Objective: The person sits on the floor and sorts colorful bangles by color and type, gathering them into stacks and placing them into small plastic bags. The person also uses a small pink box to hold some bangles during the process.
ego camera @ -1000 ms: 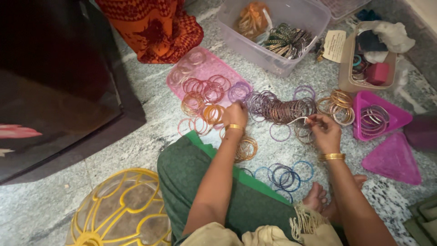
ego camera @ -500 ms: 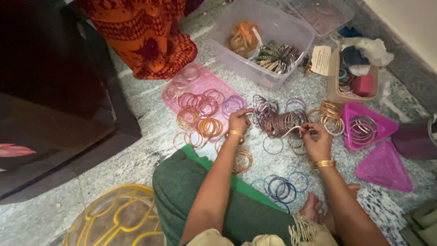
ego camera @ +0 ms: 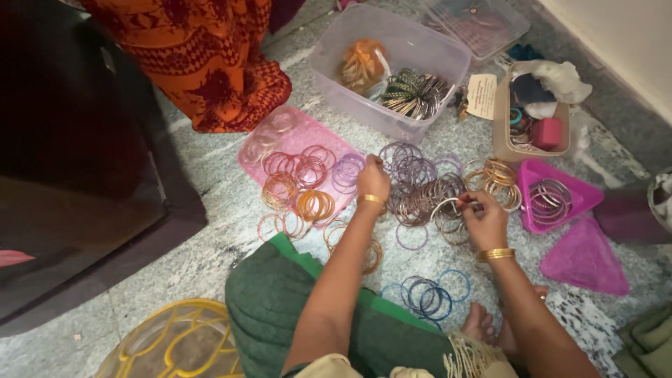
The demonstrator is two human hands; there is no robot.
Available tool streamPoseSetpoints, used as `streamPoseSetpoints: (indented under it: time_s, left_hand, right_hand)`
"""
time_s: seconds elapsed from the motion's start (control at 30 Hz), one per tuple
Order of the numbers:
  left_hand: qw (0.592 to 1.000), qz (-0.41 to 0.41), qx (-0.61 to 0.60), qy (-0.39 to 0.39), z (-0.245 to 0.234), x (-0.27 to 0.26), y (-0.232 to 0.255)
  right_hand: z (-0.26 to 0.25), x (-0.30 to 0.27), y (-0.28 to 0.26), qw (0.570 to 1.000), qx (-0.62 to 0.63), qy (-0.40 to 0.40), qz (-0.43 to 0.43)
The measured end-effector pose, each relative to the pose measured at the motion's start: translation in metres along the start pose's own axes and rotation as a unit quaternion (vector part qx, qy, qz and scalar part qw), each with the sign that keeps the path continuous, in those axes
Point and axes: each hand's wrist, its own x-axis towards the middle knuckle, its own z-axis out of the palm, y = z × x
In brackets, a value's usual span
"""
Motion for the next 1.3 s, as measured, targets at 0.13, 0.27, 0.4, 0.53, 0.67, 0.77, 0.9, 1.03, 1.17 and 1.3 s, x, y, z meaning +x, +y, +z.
streamPoseSetpoints:
  time_s: [0.13, 0.27, 0.4, 0.53, 0.67, 0.77, 0.9, 1.03, 1.17, 1.3]
  left_hand:
    - [0.993, 0.018, 0.113, -0.033, -0.018, 0.014, 0.032]
    - [0.984, -0.004, 0.151, -0.089, -0.025, 0.039, 0.063]
    - [0.970, -0.057, 0.171, -0.161, -0.024, 0.055, 0.077]
    - [0.966, -0.054, 0.190, -0.166, -0.020, 0.062, 0.075]
    - [0.965, -0.042, 0.200, -0.163, -0.017, 0.064, 0.073]
    - [0.966, -0.039, 0.176, -0.184, -0.019, 0.057, 0.072]
    - [0.955, -0.038, 0.179, -0.234, -0.025, 0.050, 0.084]
    - [0.950, -0.008, 0.219, -0.221, -0.016, 0.048, 0.085]
    - [0.957, 0.016, 0.170, -0.234, 0.008, 0.063, 0.059]
    - [0.966, 0.052, 0.012, -0.254, 0.042, 0.075, 0.019]
  right_hand:
    - [-0.010, -0.003, -0.030, 0.996, -0.090, -0.002, -0.006]
    - [-0.005, -0.002, -0.060, 0.966, -0.216, 0.036, -0.137]
    - [0.022, 0.026, -0.073, 0.963, -0.221, 0.003, -0.154]
    - [0.044, 0.062, -0.070, 0.962, -0.228, -0.029, -0.144]
    - [0.053, 0.069, -0.070, 0.944, -0.288, -0.155, -0.032]
    - [0.061, 0.046, -0.074, 0.930, -0.338, -0.147, -0.017]
    - [0.072, 0.028, -0.074, 0.927, -0.363, -0.058, -0.069]
    - [0.078, 0.023, -0.064, 0.927, -0.370, -0.033, -0.050]
    - [0.079, 0.022, -0.059, 0.929, -0.367, -0.022, -0.048]
    - [0.077, 0.014, -0.058, 0.935, -0.347, -0.010, -0.074]
